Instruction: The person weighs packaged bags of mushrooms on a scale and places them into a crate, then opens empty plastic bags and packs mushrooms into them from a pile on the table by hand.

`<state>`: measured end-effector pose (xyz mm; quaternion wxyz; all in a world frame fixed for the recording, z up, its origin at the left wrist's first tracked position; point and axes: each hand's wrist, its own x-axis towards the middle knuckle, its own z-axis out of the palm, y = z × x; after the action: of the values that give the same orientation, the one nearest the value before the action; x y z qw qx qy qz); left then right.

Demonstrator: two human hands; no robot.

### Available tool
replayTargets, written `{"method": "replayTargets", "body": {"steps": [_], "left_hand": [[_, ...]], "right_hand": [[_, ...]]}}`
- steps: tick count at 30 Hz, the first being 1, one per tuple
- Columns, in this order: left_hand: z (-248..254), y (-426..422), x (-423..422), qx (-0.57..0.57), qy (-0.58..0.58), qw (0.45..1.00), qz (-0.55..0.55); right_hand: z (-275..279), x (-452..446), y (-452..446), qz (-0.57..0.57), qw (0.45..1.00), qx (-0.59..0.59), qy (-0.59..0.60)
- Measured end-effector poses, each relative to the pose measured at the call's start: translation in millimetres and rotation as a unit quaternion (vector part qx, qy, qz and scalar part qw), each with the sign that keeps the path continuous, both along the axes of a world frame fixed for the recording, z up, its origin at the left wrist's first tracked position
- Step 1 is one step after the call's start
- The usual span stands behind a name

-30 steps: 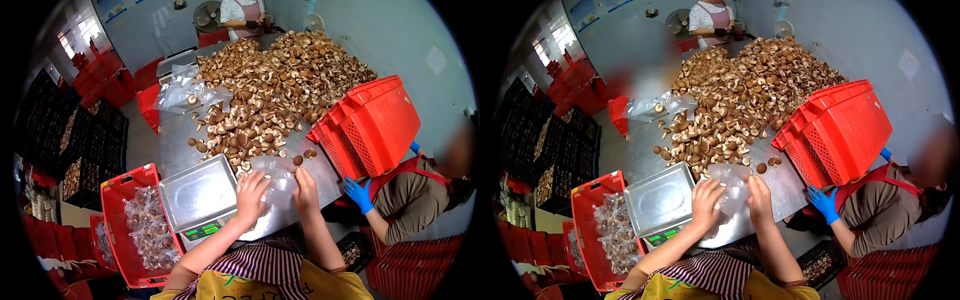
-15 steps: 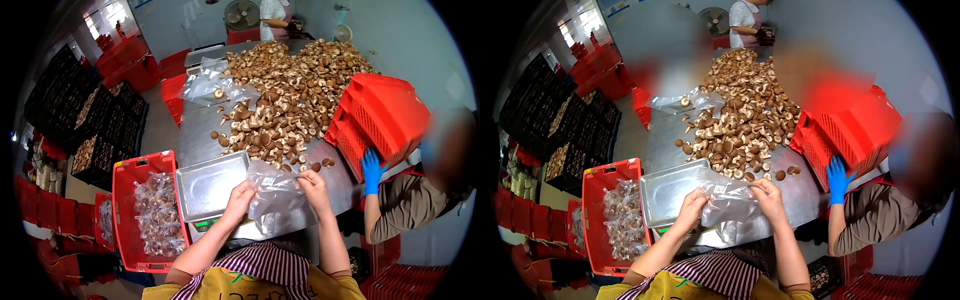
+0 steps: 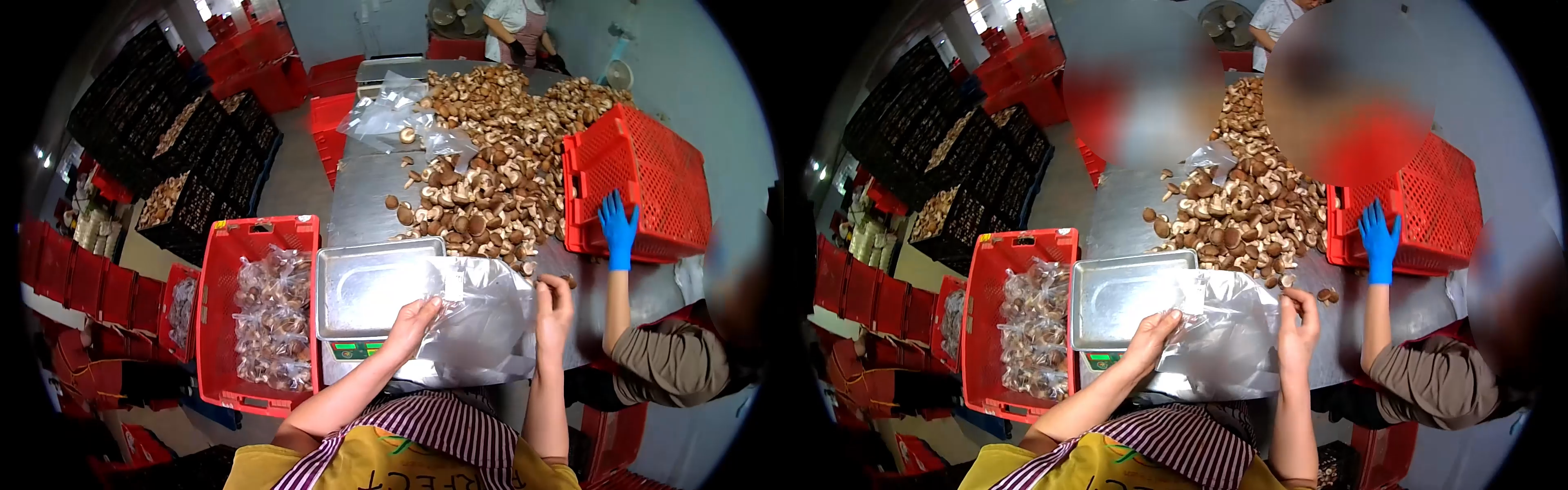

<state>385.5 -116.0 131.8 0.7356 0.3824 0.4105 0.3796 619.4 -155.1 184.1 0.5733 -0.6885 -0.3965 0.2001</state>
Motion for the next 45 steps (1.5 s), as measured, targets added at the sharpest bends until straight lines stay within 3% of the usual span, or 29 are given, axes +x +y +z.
{"method": "replayTargets", "body": {"steps": [2, 4, 6, 7, 8, 9, 10, 12, 13, 14, 15, 16, 17, 18, 20, 23, 28, 38, 40, 42, 45], "left_hand": [[0, 0, -1, 0.01, 0.01, 1.0, 0.003], [21, 4, -5, -0.018, 0.064, 0.997, -0.033], [-94, 11, 0, 0.265, 0.107, 0.958, -0.015], [-64, 10, 1, 0.246, 0.05, 0.968, -0.008], [-38, 11, 2, 0.111, 0.103, 0.987, -0.044], [-22, 6, 7, 0.078, 0.042, 0.996, -0.013], [-14, 2, 9, 0.042, -0.027, 0.999, 0.006], [-3, 7, -5, 0.019, -0.021, 1.0, 0.013], [0, 5, -4, -0.006, -0.014, 1.0, -0.011], [-26, 5, -1, 0.047, 0.024, 0.999, 0.007], [-7, 3, -1, -0.029, -0.063, 0.997, 0.028], [-2, 4, -8, -0.002, -0.004, 1.0, 0.012], [-13, 5, -12, -0.011, 0.0, 1.0, -0.006], [-25, 3, -9, 0.068, -0.038, 0.996, 0.043], [14, -1, -4, 0.032, -0.069, 0.992, 0.098], [24, -5, -8, 0.03, -0.008, 0.996, 0.085], [15, -8, -4, 0.051, 0.099, 0.989, 0.097], [12, -13, 7, 0.101, 0.111, 0.985, 0.088], [9, -14, 7, 0.154, 0.156, 0.973, 0.075], [2, -14, 6, 0.174, 0.172, 0.966, 0.08], [3, -16, 4, 0.19, 0.196, 0.959, 0.081]], "right_hand": [[20, -11, -7, 0.049, 0.992, 0.062, 0.096], [29, -27, -17, 0.112, 0.99, 0.037, 0.082], [24, -43, -17, 0.141, 0.985, 0.02, 0.1], [18, -53, -9, 0.127, 0.978, 0.024, 0.165], [12, -57, -6, 0.113, 0.971, -0.003, 0.212], [7, -57, -4, 0.135, 0.953, 0.002, 0.27], [5, -59, -3, 0.145, 0.952, 0.008, 0.269], [11, -65, 2, 0.16, 0.947, 0.013, 0.279], [20, -70, 3, 0.15, 0.964, -0.018, 0.221], [23, -74, 2, 0.13, 0.977, -0.049, 0.163], [16, -75, 3, 0.144, 0.985, -0.041, 0.088], [12, -73, 3, 0.156, 0.987, -0.043, 0.01], [21, -77, 4, 0.185, 0.982, -0.011, -0.042], [26, -83, 9, 0.22, 0.971, 0.02, -0.091], [21, -88, 13, 0.228, 0.958, 0.055, -0.167], [11, -92, 15, 0.228, 0.946, 0.048, -0.227], [0, -94, 13, 0.22, 0.933, 0.011, -0.284], [-7, -93, 15, 0.183, 0.926, -0.009, -0.329], [-19, -85, 18, 0.182, 0.922, -0.011, -0.343], [-24, -75, 23, 0.1, 0.945, 0.004, -0.31], [-16, -78, 16, 0.143, 0.94, 0.004, -0.31]]}}
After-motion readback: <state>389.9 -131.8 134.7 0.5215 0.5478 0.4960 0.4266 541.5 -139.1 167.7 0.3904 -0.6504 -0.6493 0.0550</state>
